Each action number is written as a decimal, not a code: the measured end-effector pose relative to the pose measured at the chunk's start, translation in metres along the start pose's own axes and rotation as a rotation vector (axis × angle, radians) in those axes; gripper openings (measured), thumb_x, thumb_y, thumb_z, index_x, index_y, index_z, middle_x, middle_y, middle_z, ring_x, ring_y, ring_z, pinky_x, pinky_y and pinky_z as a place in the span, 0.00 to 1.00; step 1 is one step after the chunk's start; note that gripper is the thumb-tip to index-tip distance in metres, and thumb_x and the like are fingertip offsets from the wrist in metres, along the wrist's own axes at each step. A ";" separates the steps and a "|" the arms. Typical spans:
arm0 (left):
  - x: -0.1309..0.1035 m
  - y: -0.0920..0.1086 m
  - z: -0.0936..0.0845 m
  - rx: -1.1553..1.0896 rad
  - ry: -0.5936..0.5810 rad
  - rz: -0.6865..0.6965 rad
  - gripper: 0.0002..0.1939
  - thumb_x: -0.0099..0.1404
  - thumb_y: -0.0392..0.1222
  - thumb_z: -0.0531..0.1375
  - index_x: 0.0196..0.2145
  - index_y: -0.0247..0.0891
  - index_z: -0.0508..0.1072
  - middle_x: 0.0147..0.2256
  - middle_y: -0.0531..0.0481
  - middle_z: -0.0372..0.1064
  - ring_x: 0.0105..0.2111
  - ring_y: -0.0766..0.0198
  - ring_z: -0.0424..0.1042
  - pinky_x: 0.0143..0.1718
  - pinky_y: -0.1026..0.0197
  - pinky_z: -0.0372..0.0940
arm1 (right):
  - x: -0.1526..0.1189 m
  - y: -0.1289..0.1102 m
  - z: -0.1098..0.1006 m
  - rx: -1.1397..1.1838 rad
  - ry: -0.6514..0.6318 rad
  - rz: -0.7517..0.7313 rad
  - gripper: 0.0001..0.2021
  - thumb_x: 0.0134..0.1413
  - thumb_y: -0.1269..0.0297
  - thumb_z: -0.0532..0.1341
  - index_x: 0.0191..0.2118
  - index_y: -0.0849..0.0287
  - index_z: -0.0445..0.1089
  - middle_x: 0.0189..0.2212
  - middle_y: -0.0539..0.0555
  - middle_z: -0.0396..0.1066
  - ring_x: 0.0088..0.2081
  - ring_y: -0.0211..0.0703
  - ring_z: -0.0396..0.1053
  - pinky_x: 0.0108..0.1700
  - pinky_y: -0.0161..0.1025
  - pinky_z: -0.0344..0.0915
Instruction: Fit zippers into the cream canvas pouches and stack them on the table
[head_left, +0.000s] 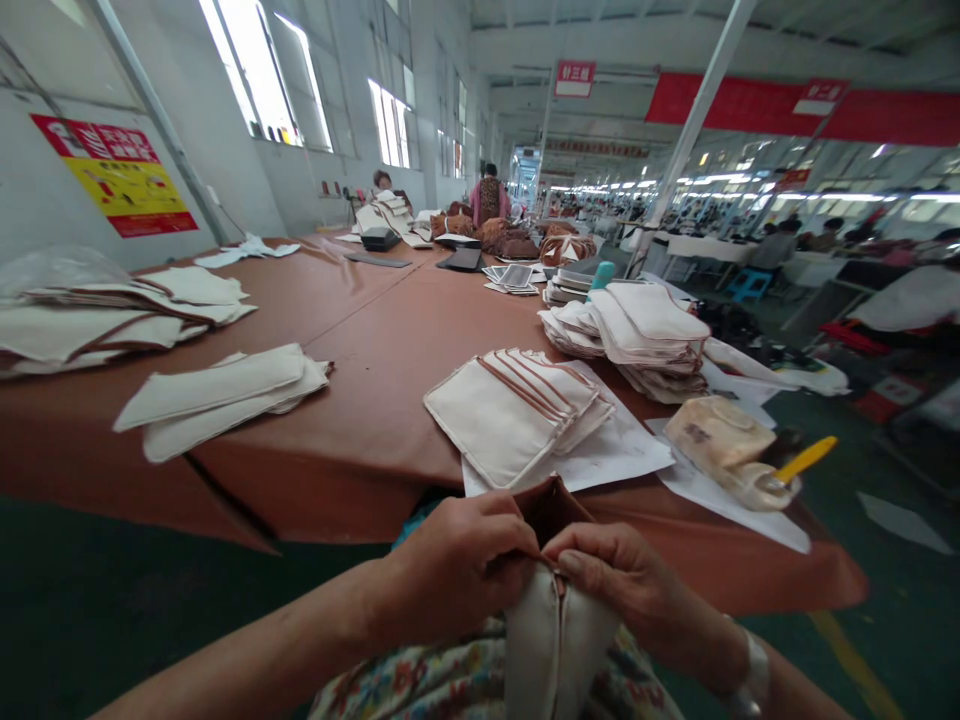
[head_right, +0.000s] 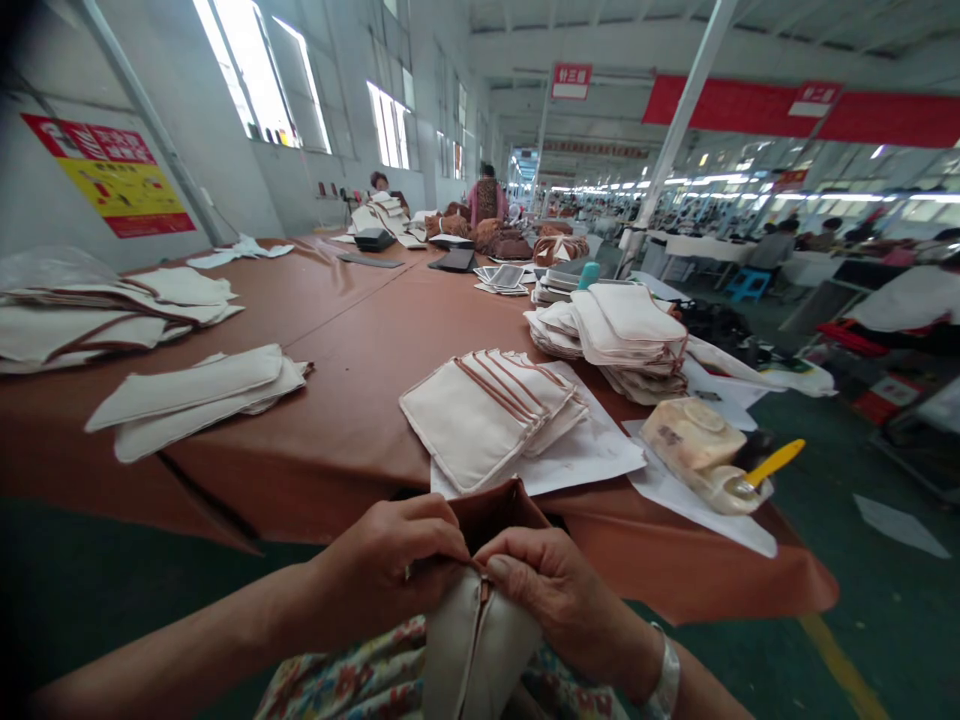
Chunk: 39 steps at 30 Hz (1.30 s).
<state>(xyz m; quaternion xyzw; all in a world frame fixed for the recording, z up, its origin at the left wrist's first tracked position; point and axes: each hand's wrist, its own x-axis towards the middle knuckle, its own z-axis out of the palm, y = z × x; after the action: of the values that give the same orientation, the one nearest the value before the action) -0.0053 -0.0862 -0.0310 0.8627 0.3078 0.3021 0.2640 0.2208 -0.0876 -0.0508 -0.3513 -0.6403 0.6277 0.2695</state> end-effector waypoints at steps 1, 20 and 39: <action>-0.001 0.000 0.000 0.087 -0.019 0.019 0.09 0.63 0.30 0.56 0.36 0.35 0.76 0.34 0.48 0.70 0.31 0.66 0.69 0.31 0.67 0.61 | 0.000 0.000 0.000 0.005 0.003 0.001 0.19 0.63 0.52 0.59 0.38 0.67 0.75 0.26 0.50 0.64 0.28 0.35 0.55 0.28 0.32 0.50; -0.005 0.007 0.011 0.708 -0.136 0.333 0.06 0.67 0.32 0.50 0.35 0.35 0.66 0.28 0.50 0.62 0.24 0.61 0.62 0.23 0.59 0.60 | -0.001 0.001 -0.012 -0.227 -0.120 -0.015 0.14 0.64 0.59 0.58 0.36 0.66 0.73 0.27 0.48 0.63 0.28 0.35 0.54 0.29 0.31 0.52; 0.008 -0.003 0.001 -0.443 -0.429 -0.476 0.21 0.68 0.55 0.54 0.26 0.35 0.65 0.22 0.58 0.50 0.22 0.71 0.49 0.19 0.68 0.46 | -0.001 -0.019 -0.008 -0.450 -0.163 -0.093 0.06 0.61 0.71 0.57 0.33 0.64 0.71 0.26 0.47 0.66 0.27 0.32 0.59 0.28 0.27 0.55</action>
<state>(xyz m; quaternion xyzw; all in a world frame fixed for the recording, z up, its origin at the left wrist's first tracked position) -0.0009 -0.0788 -0.0307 0.7331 0.3644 0.1042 0.5648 0.2255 -0.0824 -0.0309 -0.3209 -0.7990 0.4826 0.1605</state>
